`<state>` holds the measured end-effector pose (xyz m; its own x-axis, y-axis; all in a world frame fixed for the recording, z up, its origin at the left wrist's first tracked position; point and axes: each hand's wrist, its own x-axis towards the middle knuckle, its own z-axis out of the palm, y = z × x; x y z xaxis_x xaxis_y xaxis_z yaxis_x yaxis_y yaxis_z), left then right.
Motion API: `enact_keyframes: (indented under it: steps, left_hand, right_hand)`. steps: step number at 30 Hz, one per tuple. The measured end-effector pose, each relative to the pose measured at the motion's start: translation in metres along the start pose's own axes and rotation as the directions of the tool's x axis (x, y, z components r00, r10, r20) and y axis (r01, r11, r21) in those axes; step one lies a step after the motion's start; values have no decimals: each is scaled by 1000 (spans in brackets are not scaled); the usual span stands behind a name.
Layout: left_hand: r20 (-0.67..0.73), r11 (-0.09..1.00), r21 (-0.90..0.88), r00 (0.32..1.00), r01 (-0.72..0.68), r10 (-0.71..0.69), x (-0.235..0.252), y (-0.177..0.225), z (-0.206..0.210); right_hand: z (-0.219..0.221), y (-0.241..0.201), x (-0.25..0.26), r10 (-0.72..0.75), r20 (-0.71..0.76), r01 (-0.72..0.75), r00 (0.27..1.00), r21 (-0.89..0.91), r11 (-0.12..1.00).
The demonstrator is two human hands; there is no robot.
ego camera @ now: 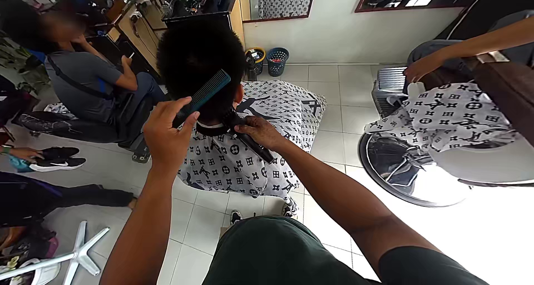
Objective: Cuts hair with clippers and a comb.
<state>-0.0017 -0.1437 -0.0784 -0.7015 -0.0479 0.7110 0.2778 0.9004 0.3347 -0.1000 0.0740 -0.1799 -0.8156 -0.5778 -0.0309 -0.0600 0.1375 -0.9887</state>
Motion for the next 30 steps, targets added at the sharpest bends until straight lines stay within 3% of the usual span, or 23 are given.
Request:
enact_keyframes:
  steps: [2,6,10,12,15,20,25,30]
  left_hand:
    - [2,999,33,1000,4,-4,-2,2,2]
    - [12,999,50,1000,15,-15,-6,3,7]
    - [4,998,52,1000,22,-22,-8,6,7]
    - [10,998,62,1000,22,-23,-9,5,9]
    - [52,997,76,998,24,-28,-13,6,10]
    - [48,997,75,999,11,-15,-12,12,7]
    - [67,996,84,997,32,-38,-15,11,11]
    - [74,994,104,997,29,-37,-13,16,6]
  right_hand:
    - [-2,4,5,-25,7,25,1000,4,1000]
    - [1,3,5,-253,-39,256,967,122,959]
    - [-9,1,6,-81,13,82,997,-118,990]
    - [-8,0,6,-127,9,127,992,-42,991]
    - [1,-3,3,-316,-48,320,947,154,935]
    - [-12,0,3,-102,17,103,995,-119,987]
    - [-2,-11,0,-329,-31,330,944,171,928]
    - [-18,-1,5,-89,53,98,995,-190,977]
